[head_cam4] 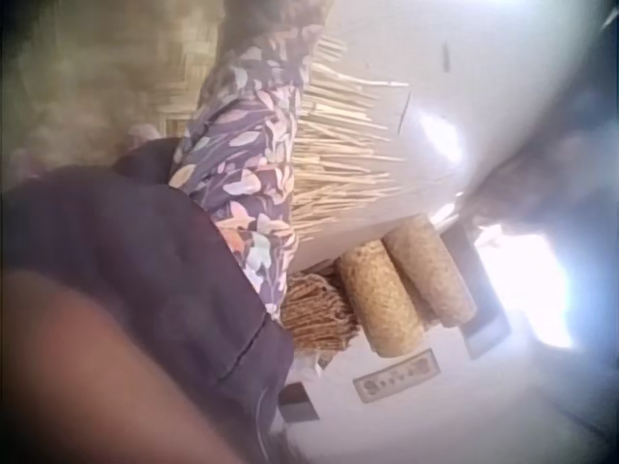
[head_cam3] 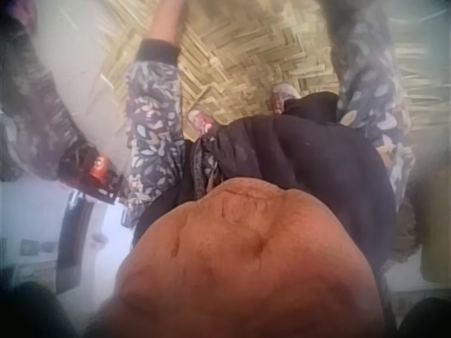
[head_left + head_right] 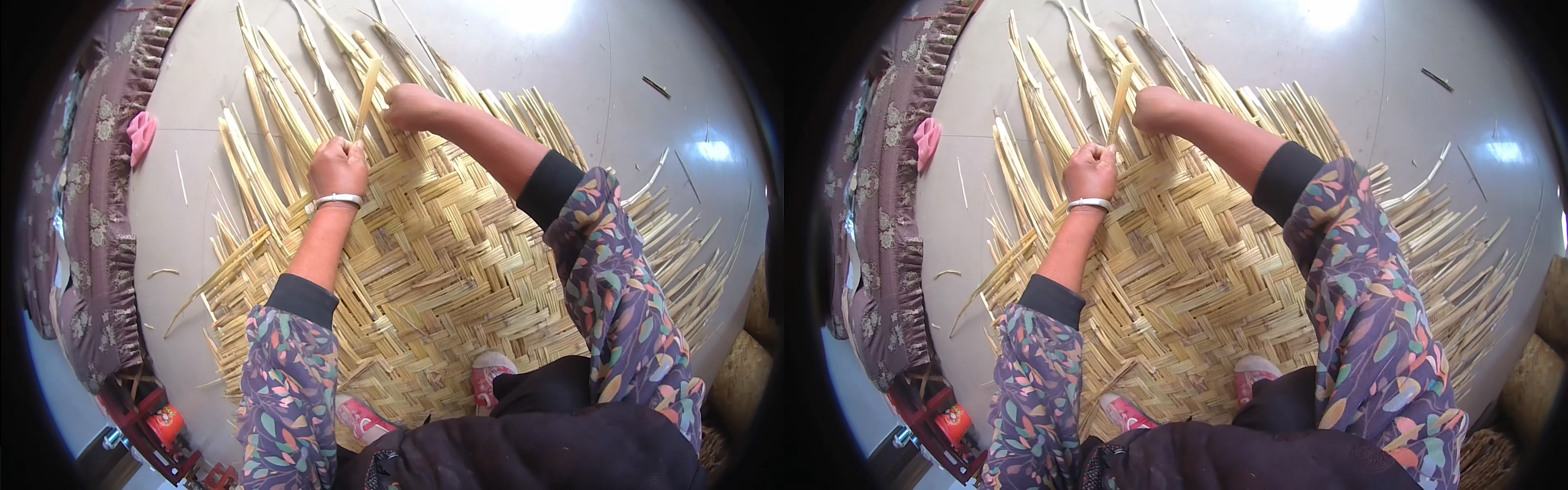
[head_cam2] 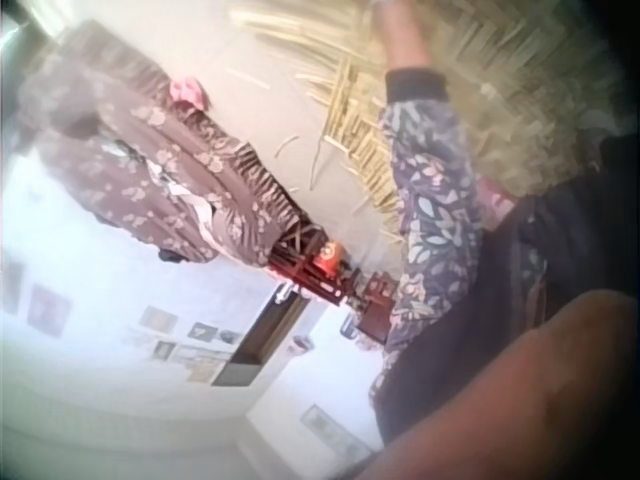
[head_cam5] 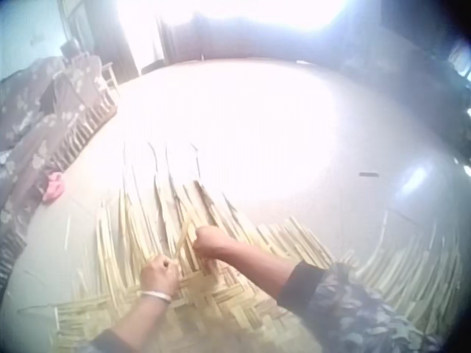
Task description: The person weaves a flat basket using dried palm leaves by hand. They interlace the leaves in a crisscross pattern, adjust the weave, and occasionally trim excess material.
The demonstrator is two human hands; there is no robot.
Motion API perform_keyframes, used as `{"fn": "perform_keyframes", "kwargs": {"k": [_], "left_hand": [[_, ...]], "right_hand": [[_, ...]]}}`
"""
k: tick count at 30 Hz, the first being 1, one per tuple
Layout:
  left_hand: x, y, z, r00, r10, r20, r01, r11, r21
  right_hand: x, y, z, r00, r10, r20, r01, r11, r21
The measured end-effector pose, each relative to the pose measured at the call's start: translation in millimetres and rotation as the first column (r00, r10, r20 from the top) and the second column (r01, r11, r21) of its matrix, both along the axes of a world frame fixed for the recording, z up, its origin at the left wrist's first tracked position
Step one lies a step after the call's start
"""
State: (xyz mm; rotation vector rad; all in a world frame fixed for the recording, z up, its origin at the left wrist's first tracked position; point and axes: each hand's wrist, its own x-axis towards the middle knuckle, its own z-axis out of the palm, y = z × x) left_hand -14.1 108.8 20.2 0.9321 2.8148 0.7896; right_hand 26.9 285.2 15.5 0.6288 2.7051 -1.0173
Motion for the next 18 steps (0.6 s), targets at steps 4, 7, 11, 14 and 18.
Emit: {"fn": "perform_keyframes", "kwargs": {"k": [4,7,11,14,18], "left_hand": [[-2,1,1,0.997,0.056,0.048,-0.055,0.998,-0.012],[-1,4,5,0.992,0.085,0.096,-0.085,0.996,-0.003],[-7,1,-6,0.997,0.072,-0.015,-0.072,0.997,0.002],[-5,3,-2,0.996,0.090,0.018,-0.090,0.995,0.032],[-4,3,3,0.975,0.165,0.147,-0.170,0.985,0.018]], "right_hand": [[-9,-2,16,0.986,-0.048,0.161,0.059,0.996,-0.064],[-12,5,7,0.980,-0.130,0.150,0.167,0.948,-0.269],[-18,2,0,0.968,-0.141,0.207,0.203,0.926,-0.319],[-20,1,-8,0.963,-0.155,0.222,0.215,0.937,-0.275],[-16,0,-16,0.968,-0.228,0.103,0.250,0.899,-0.360]]}}
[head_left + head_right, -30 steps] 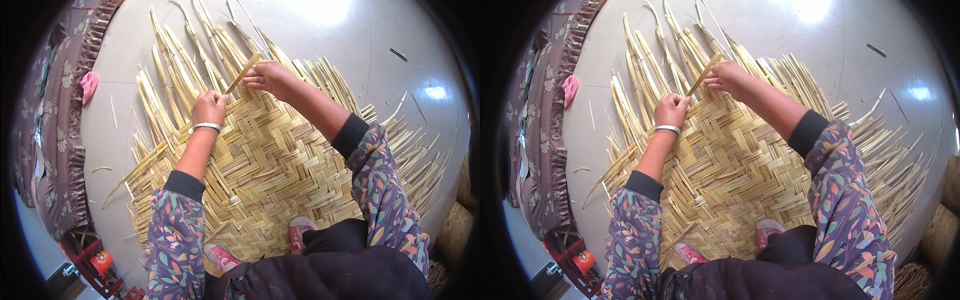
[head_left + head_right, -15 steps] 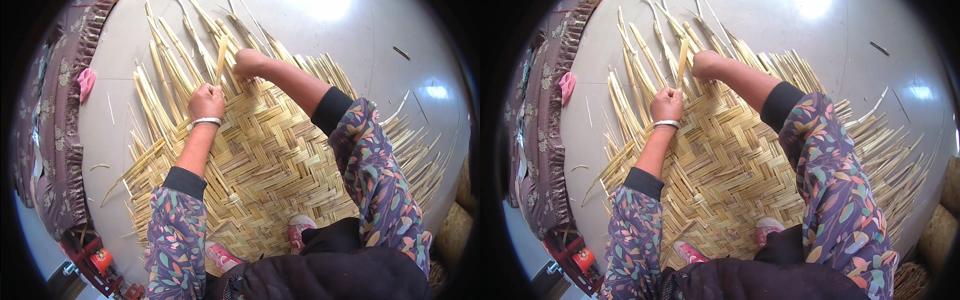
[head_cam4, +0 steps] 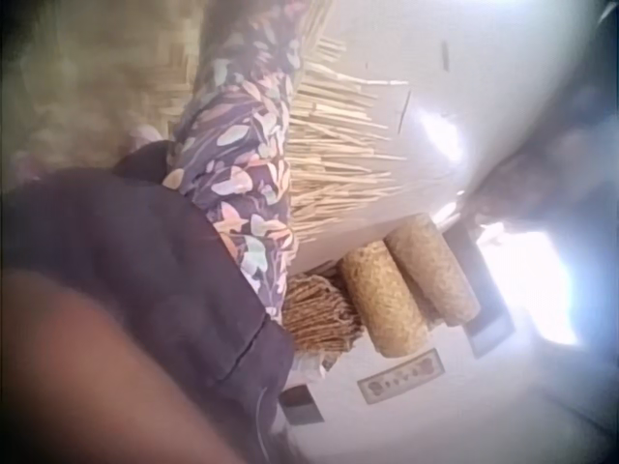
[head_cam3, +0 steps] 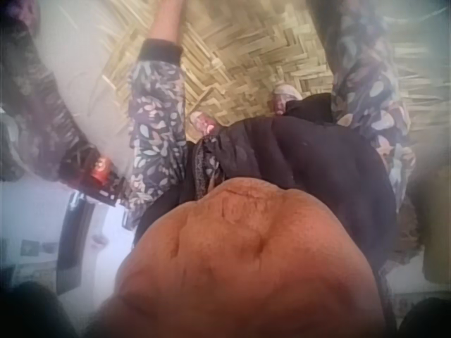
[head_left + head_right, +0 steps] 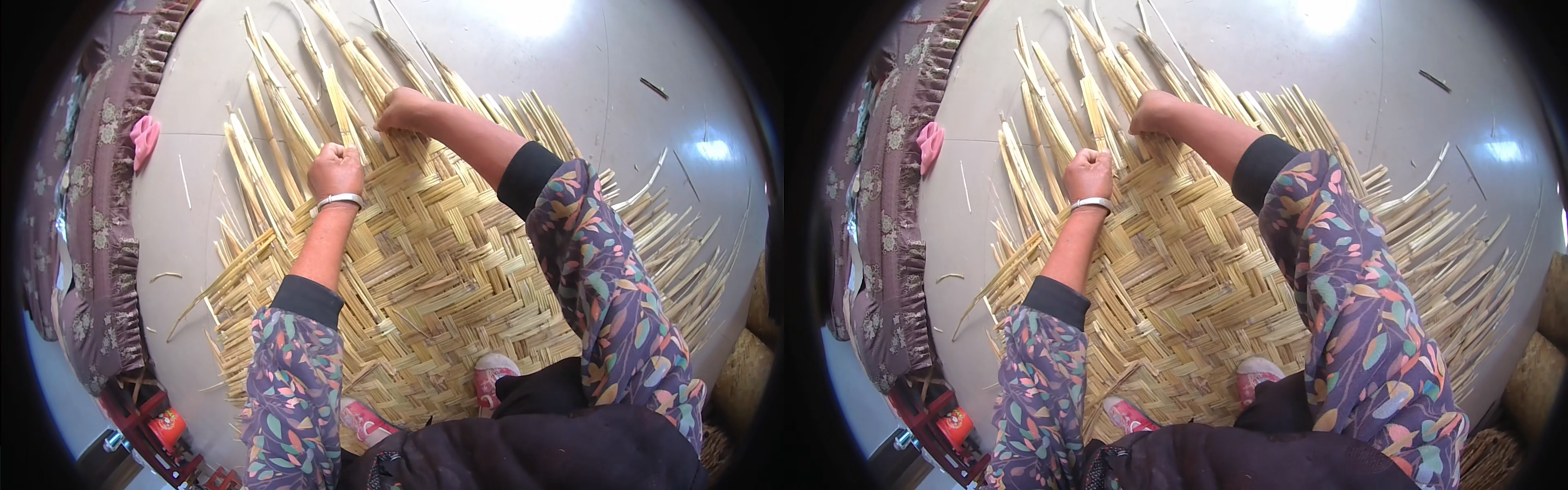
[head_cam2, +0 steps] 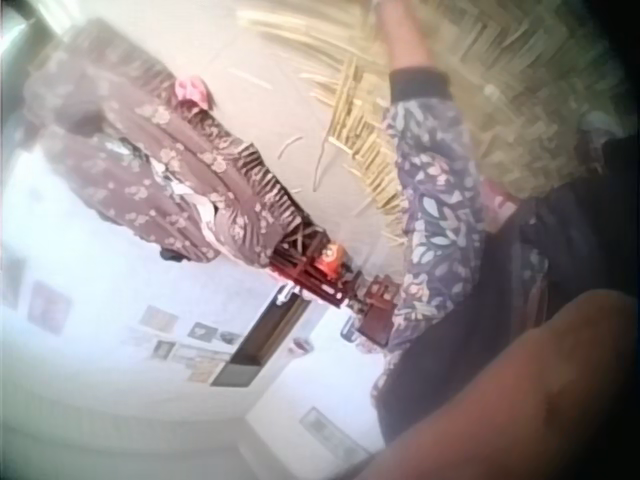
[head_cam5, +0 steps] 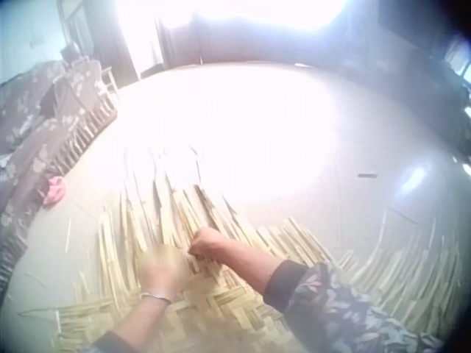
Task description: The person weaves a flat basket using dried palm leaves by hand. They interlace the leaves in a crisscross pattern, adjust the weave, and occasionally trim excess material.
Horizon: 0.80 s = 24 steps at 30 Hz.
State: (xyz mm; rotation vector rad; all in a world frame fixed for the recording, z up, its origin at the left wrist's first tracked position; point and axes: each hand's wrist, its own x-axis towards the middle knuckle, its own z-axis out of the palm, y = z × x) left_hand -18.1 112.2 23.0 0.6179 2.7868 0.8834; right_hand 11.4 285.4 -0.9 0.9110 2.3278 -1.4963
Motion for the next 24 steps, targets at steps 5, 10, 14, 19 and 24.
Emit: {"fn": "perform_keyframes", "kwargs": {"k": [5,10,14,19,24], "left_hand": [[-15,-1,-22,0.998,-0.060,-0.015,0.058,0.992,-0.112],[-24,6,-23,0.954,-0.185,0.236,0.225,0.963,-0.152],[-33,-4,-26,0.863,-0.214,0.457,0.215,0.975,0.051],[-31,-4,-14,0.775,-0.217,0.593,0.174,0.976,0.130],[-39,-2,-22,0.805,-0.239,0.543,0.257,0.965,0.043]], "right_hand": [[12,-5,13,0.988,-0.141,-0.065,0.109,0.928,-0.356],[20,0,5,0.980,-0.177,-0.091,0.105,0.847,-0.521],[26,-3,6,0.920,-0.362,-0.151,0.178,0.728,-0.662],[39,0,9,0.819,-0.549,-0.167,0.295,0.653,-0.698],[57,3,17,0.839,-0.533,-0.114,0.383,0.725,-0.572]]}}
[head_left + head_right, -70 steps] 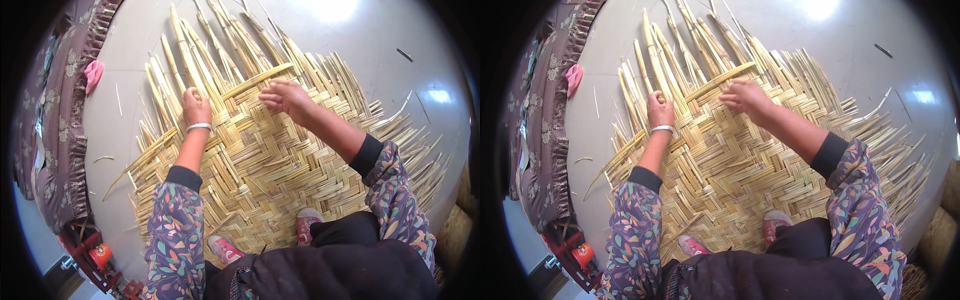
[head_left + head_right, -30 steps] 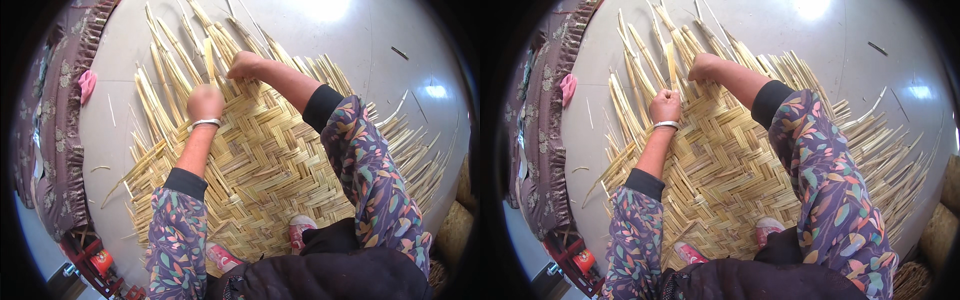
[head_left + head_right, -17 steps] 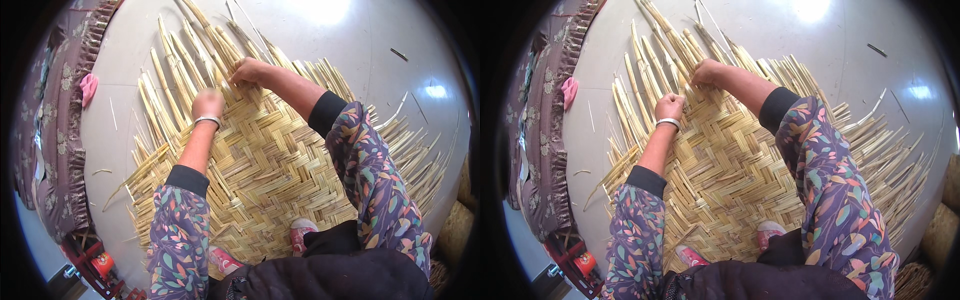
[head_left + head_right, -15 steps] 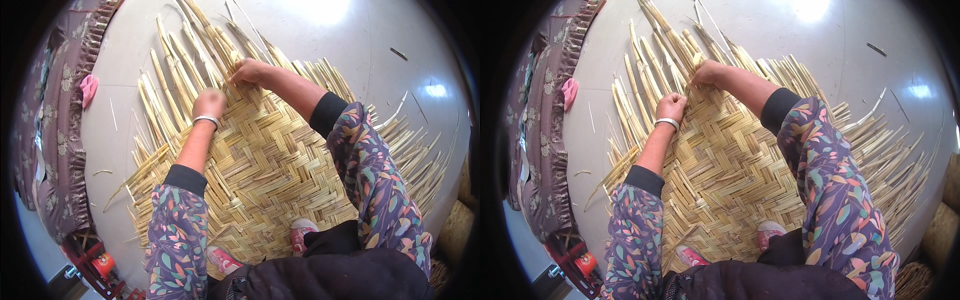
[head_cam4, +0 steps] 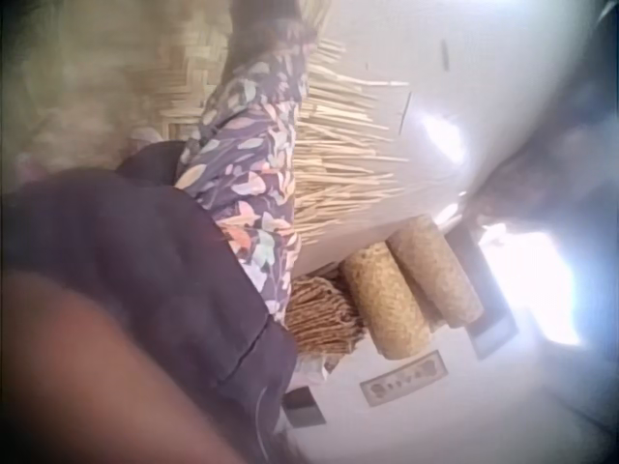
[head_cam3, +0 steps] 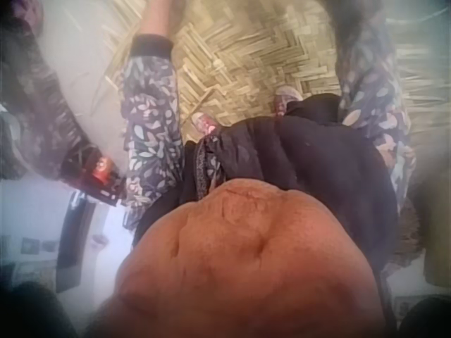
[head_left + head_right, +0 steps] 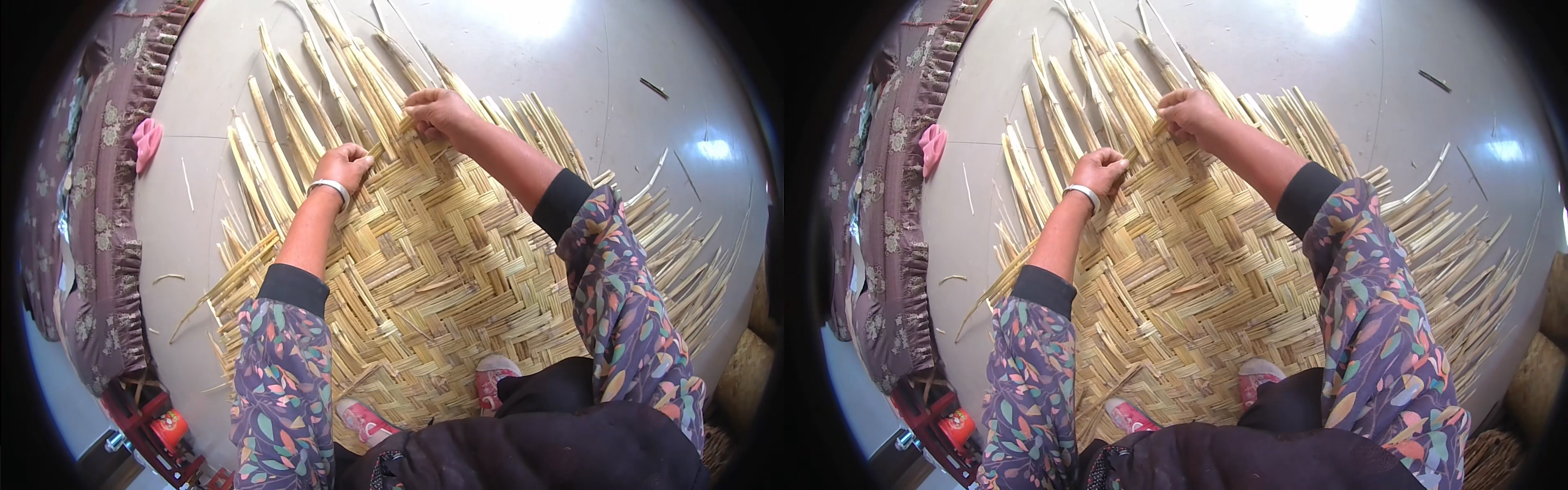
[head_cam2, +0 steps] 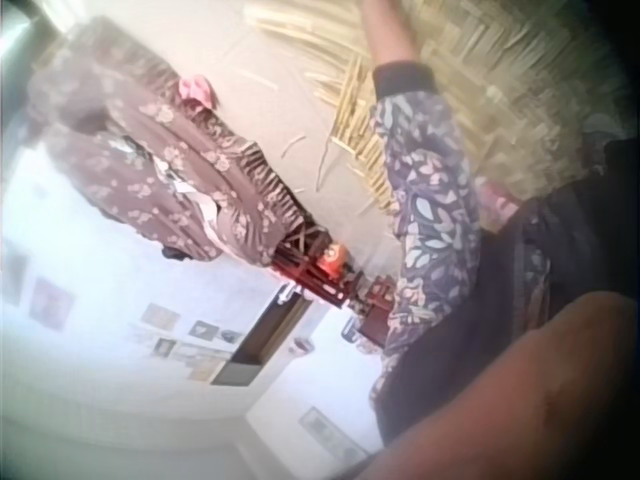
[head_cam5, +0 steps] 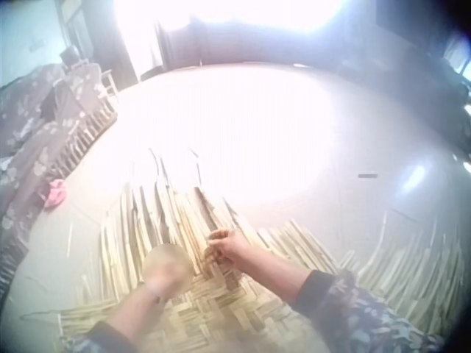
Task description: The person weaves a flat basket using dried palm leaves by hand. They interlace the leaves in a crisscross pattern, adjust the weave, and occasionally trim excess material.
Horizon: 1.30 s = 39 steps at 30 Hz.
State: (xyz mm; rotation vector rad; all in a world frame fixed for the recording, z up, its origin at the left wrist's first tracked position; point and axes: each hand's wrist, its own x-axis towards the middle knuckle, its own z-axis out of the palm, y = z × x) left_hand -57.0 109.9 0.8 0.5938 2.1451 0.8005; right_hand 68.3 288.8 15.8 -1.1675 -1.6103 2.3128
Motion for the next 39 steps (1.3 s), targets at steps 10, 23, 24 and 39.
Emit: {"fn": "perform_keyframes", "kwargs": {"k": [10,23,24,39], "left_hand": [[17,-3,0,0.917,0.016,-0.399,0.006,0.999,0.054],[63,-62,-21,0.457,-0.185,-0.870,0.042,0.982,-0.187],[64,-63,-18,0.467,-0.210,-0.859,0.019,0.974,-0.227],[78,-64,6,0.617,-0.397,-0.680,0.013,0.869,-0.495]], "right_hand": [[34,-15,3,0.972,-0.017,0.234,-0.052,0.958,0.284],[23,2,-10,0.988,-0.029,0.153,-0.013,0.963,0.271],[23,2,-7,0.988,-0.039,0.149,-0.002,0.964,0.267],[37,-7,-14,0.989,0.018,0.144,-0.112,0.727,0.678]]}}
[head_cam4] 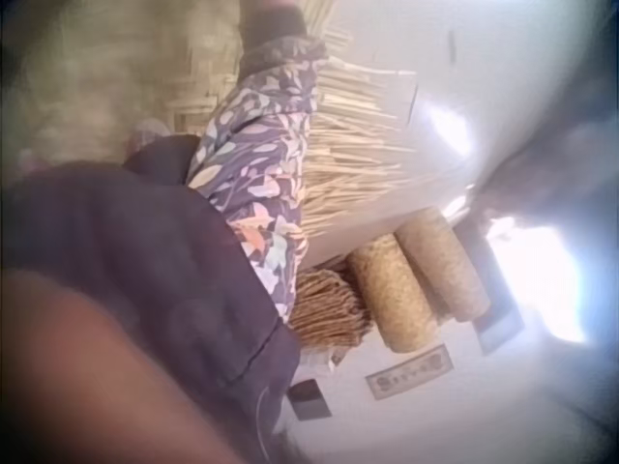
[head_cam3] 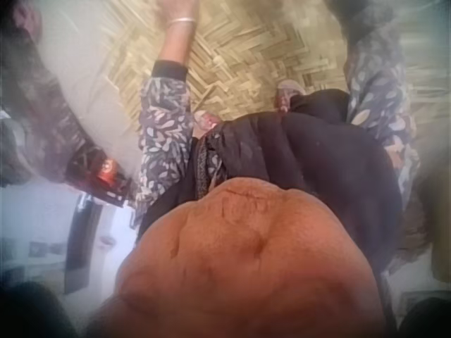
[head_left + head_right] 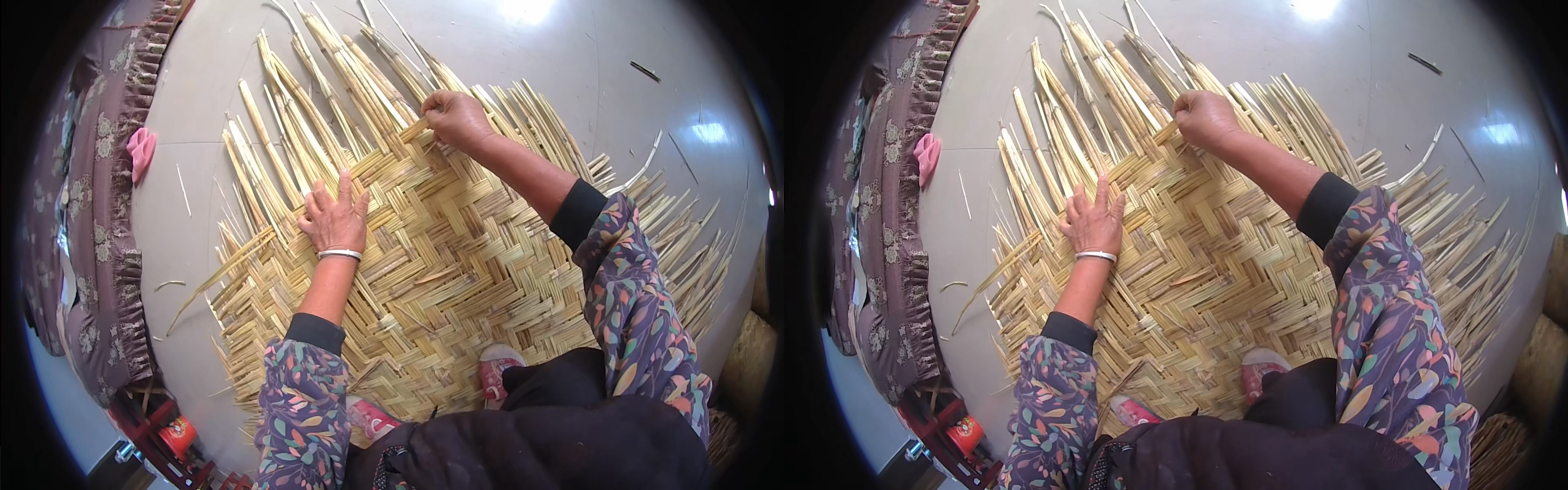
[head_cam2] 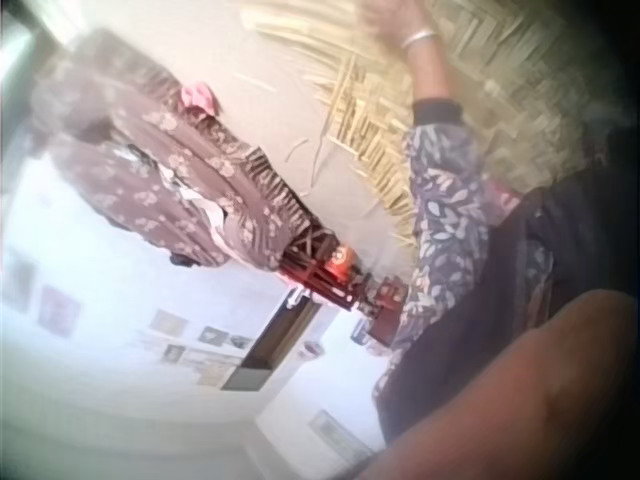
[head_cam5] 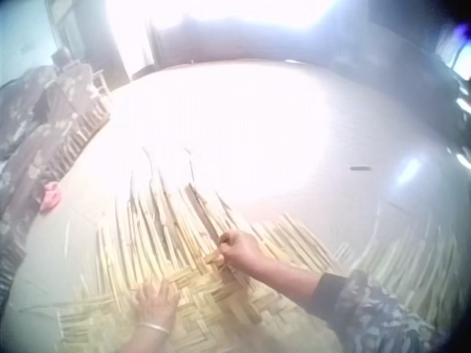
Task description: The person weaves a flat basket using dried palm leaves by hand. They interlace the leaves in a crisscross pattern, adjust the weave, and occasionally trim excess material.
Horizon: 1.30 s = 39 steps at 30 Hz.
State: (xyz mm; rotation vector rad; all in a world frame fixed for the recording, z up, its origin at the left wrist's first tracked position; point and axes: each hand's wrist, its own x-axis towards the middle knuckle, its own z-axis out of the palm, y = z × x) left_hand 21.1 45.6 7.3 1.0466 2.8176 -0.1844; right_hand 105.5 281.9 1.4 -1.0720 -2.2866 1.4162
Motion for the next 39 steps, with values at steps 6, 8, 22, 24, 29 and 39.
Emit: {"fn": "perform_keyframes", "kwargs": {"k": [6,8,22,24,29,39], "left_hand": [[-7,-2,-7,0.989,-0.109,-0.105,0.117,0.990,0.073],[-7,4,1,0.998,-0.061,-0.016,0.063,0.993,0.104],[-1,30,-5,0.918,0.305,0.253,-0.373,0.880,0.293],[1,34,0,0.911,0.306,0.276,-0.375,0.894,0.247],[-5,27,1,0.917,0.270,0.292,-0.340,0.913,0.223],[-3,24,4,0.922,0.255,0.292,-0.321,0.925,0.206]], "right_hand": [[-1,-1,30,0.956,-0.003,0.294,0.017,0.999,-0.044],[2,0,20,0.969,-0.021,0.247,0.060,0.986,-0.155],[5,3,1,0.994,-0.061,0.093,0.087,0.948,-0.307],[9,4,-1,0.993,-0.110,0.051,0.121,0.907,-0.404],[7,5,2,0.994,-0.083,0.066,0.103,0.905,-0.413],[12,1,1,0.996,-0.091,0.016,0.089,0.903,-0.420]]}}
